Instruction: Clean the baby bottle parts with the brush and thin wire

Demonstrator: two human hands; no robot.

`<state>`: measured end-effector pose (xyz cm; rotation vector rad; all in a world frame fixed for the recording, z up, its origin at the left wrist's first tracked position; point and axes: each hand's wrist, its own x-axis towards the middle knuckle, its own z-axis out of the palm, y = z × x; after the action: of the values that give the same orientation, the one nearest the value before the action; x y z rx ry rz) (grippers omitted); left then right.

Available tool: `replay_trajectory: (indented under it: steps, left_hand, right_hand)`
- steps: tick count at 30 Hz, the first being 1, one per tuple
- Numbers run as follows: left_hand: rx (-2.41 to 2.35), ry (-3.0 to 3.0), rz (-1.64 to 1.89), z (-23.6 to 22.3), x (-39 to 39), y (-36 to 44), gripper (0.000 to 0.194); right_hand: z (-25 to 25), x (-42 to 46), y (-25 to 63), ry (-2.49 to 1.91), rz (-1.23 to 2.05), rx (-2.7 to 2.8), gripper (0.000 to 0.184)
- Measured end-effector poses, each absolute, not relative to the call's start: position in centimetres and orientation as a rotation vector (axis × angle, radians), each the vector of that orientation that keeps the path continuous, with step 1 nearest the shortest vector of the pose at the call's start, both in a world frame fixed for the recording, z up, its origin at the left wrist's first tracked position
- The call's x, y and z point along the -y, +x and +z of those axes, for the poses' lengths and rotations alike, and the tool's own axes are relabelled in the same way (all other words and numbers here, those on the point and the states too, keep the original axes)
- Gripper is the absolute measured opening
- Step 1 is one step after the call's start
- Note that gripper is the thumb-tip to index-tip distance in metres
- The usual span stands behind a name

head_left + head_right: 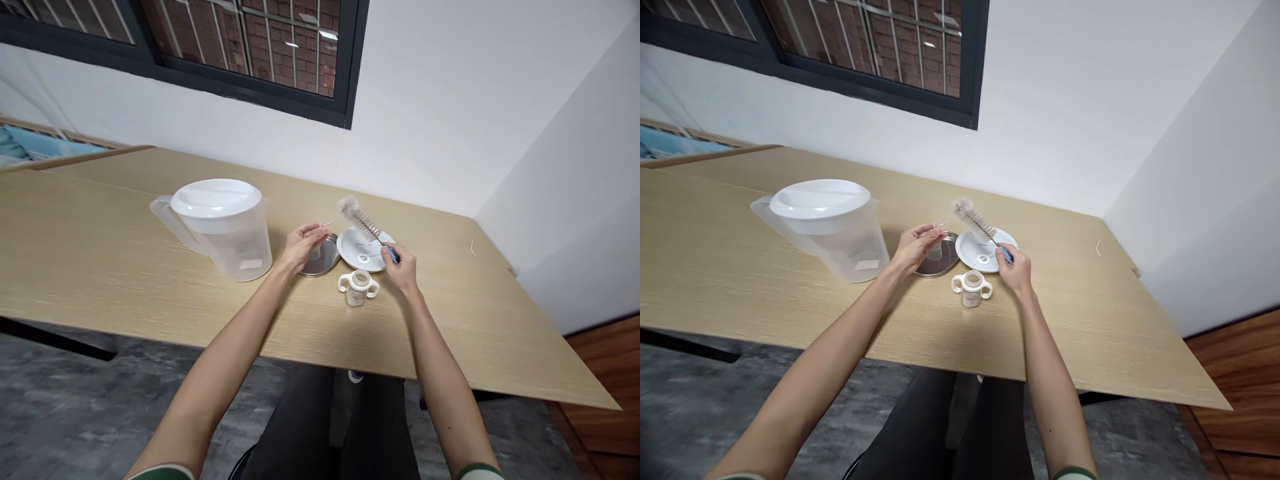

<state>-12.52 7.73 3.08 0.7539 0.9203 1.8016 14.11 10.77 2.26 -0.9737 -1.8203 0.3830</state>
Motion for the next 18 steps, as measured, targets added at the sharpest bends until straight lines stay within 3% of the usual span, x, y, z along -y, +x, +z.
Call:
replay_trajectory:
  steps: [18]
  left_hand:
    - [-0.927,0.745,1.802,3.08,-7.88,-12.77,0.040]
  right_hand:
    - [1.88,-10.99,14.12,-1.001,0.372,1.876,0.036]
